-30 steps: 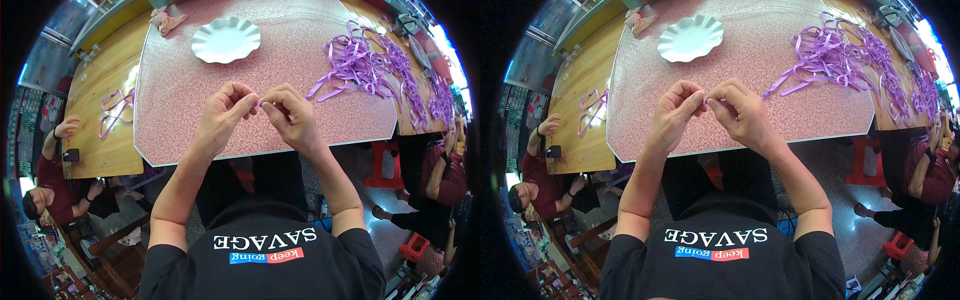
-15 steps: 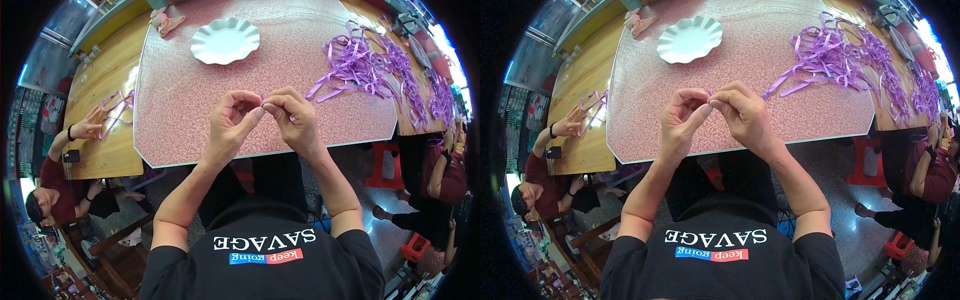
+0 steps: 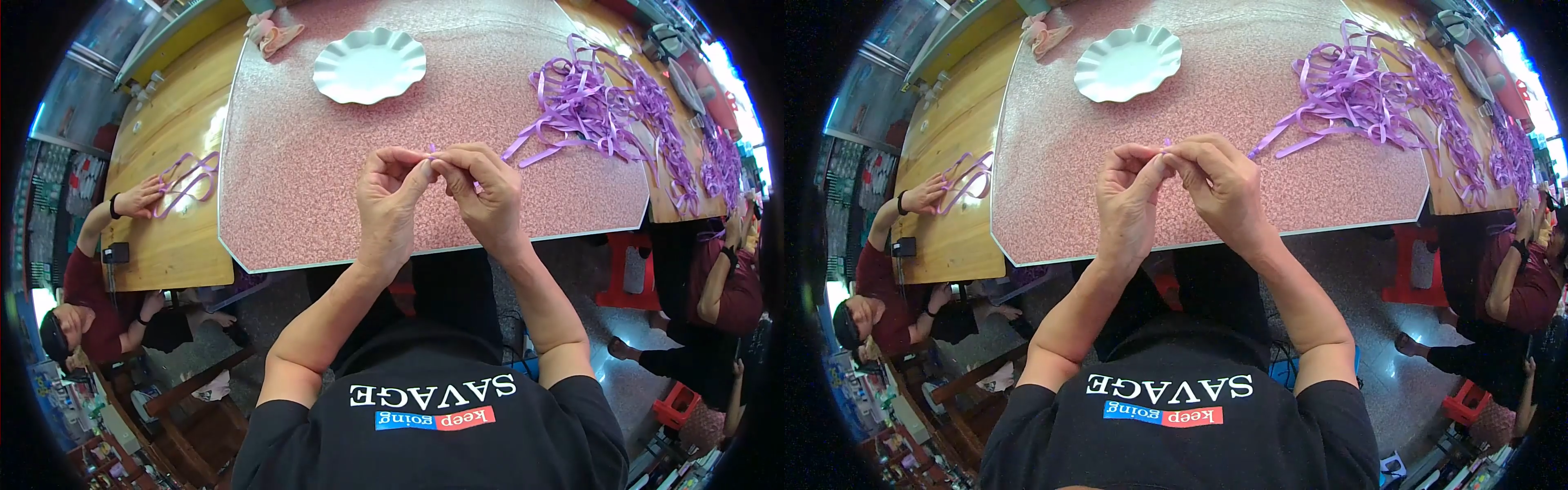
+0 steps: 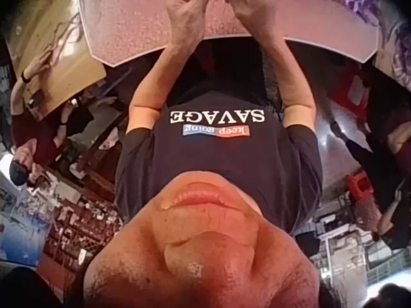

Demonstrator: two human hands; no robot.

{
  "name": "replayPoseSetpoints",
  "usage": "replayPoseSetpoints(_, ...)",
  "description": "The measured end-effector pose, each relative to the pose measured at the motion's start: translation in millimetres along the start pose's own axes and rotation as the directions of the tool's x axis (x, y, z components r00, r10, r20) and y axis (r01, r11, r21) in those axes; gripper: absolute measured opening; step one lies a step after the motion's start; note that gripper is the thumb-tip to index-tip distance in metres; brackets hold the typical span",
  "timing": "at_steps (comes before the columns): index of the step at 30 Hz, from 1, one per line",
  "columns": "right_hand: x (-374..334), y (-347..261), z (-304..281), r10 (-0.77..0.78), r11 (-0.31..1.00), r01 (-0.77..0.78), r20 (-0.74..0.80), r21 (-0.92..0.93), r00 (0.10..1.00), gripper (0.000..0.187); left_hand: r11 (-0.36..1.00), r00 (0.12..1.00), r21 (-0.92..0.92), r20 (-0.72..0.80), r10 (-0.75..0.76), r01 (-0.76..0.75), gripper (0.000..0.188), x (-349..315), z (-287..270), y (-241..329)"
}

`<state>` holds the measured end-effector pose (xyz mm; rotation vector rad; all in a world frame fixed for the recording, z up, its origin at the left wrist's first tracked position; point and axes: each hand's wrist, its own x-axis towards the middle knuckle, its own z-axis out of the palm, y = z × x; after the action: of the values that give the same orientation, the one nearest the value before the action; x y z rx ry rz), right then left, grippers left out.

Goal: Tying knots in purple ribbons at a workbench.

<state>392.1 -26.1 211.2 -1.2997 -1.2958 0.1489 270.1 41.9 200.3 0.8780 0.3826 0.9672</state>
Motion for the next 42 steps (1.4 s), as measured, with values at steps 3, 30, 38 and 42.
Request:
replayPoseSetpoints(3,0,0,1,-0.01,0.999,0.01,-0.017,-0.036,1.0,0.011,0.996,0.999,-0.078,0.001,-0.033,0.033,0.019,1,3,-1)
replayPoseSetpoints(30,0,13,-3,0.029,0.995,-0.03,-0.018,-0.096,0.999,0.043,0.531,0.915,0.752,0.255,0.312,-0.391,0.007,18,-6,-4)
replayPoseSetpoints(38,4,8,-3,0.138,0.99,-0.138,0.0,-0.004,0.99,0.023,0.89,0.991,0.455,0.127,-0.034,-0.028,0.007,22,-15,0)
replayPoseSetpoints(42,2,8,-7,0.234,0.968,-0.24,0.085,0.076,0.969,0.015,0.966,0.965,0.184,0.152,-0.213,0.184,0.008,23,-19,-1)
